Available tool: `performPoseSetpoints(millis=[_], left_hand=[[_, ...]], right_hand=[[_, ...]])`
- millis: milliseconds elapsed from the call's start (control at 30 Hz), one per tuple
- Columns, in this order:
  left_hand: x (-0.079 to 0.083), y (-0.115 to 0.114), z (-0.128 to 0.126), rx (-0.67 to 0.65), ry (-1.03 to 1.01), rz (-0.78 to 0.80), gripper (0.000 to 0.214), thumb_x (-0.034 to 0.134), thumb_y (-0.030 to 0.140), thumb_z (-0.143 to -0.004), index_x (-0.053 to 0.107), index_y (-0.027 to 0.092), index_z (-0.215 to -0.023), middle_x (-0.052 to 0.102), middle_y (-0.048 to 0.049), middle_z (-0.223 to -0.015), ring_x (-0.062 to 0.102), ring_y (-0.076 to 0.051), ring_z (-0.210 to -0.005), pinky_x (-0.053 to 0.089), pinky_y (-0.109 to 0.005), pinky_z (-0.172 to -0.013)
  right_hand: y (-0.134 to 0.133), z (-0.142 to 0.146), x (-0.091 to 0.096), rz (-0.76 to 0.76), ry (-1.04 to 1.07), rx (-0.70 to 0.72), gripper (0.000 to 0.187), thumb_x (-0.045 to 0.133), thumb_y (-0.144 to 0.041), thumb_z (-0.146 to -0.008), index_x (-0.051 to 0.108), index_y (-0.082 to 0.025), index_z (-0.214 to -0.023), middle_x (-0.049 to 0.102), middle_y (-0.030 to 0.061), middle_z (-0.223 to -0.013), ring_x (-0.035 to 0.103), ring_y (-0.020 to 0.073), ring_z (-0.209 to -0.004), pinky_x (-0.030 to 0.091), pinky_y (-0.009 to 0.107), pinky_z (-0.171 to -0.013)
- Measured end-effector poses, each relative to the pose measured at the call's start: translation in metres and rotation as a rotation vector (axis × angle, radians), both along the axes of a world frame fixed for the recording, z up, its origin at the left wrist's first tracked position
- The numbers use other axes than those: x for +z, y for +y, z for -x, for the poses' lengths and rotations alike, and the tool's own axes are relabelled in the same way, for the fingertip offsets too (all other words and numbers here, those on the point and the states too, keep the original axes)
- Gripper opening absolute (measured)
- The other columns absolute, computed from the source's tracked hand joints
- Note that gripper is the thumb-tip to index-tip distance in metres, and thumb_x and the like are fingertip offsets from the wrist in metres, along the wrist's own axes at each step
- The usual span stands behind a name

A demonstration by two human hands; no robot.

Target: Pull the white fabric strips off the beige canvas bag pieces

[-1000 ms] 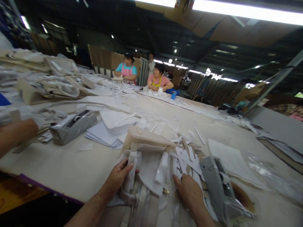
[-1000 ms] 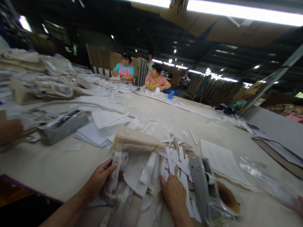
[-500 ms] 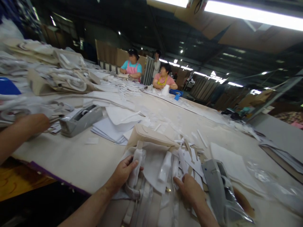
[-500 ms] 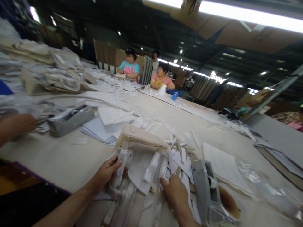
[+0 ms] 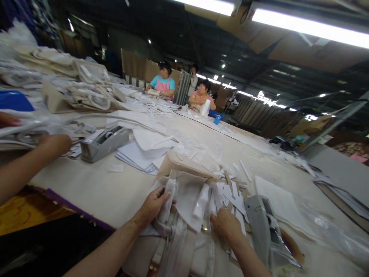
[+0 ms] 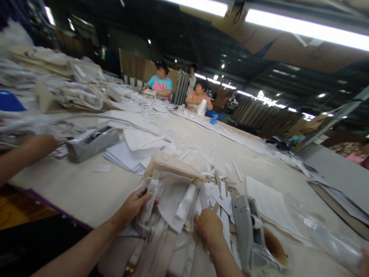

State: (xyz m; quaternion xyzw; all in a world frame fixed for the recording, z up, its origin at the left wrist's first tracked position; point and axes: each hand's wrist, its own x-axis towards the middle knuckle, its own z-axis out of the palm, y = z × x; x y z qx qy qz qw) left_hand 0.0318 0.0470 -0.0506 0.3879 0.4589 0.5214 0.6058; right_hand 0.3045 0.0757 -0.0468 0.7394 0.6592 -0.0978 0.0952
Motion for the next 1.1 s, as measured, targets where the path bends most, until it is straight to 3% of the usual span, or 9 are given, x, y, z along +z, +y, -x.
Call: performPoseSetpoints(millis=[267, 567, 867, 1100], left_hand=[[-0.008, 0.002, 0.000, -0.018, -0.018, -0.019, 0.031, 0.060, 0.041, -0.077, 0.054, 0.017, -0.096, 0.064, -0.0010, -0.080, 0.065, -0.017, -0.074, 0.044, -0.020, -0.057], [-0.008, 0.001, 0.001, -0.015, -0.026, -0.017, 0.039, 0.063, 0.046, -0.073, 0.054, 0.017, -0.097, 0.065, -0.0015, -0.079, 0.065, -0.018, -0.074, 0.044, -0.020, -0.057], [-0.009, 0.002, 0.002, -0.031, -0.019, -0.013, 0.035, 0.060, 0.043, -0.077, 0.054, 0.018, -0.101, 0.066, -0.0018, -0.082, 0.065, -0.017, -0.077, 0.045, -0.020, -0.059], [-0.005, 0.000, 0.000, -0.016, -0.002, -0.015, 0.034, 0.060, 0.040, -0.078, 0.054, 0.017, -0.101, 0.065, -0.0014, -0.083, 0.065, -0.016, -0.076, 0.046, -0.020, -0.062]], right_hand=[[0.012, -0.027, -0.007, 0.079, 0.187, 0.007, 0.034, 0.037, -0.036, -0.083, 0.060, -0.011, -0.082, 0.065, 0.0150, -0.088, 0.061, 0.0251, -0.086, 0.043, 0.033, -0.074], [0.012, -0.042, -0.017, 0.130, 0.393, -0.144, 0.026, 0.044, -0.037, -0.084, 0.056, -0.014, -0.082, 0.061, 0.0059, -0.073, 0.058, 0.0162, -0.064, 0.039, 0.022, -0.050], [-0.001, -0.042, -0.018, -0.044, 0.352, -0.043, 0.023, 0.038, -0.028, -0.082, 0.057, -0.019, -0.073, 0.064, 0.0071, -0.082, 0.057, 0.0223, -0.082, 0.038, 0.031, -0.071], [-0.021, -0.059, 0.004, -0.213, 0.271, -0.177, 0.024, 0.034, -0.034, -0.082, 0.053, -0.021, -0.080, 0.064, 0.0103, -0.082, 0.059, 0.0293, -0.083, 0.038, 0.037, -0.072]])
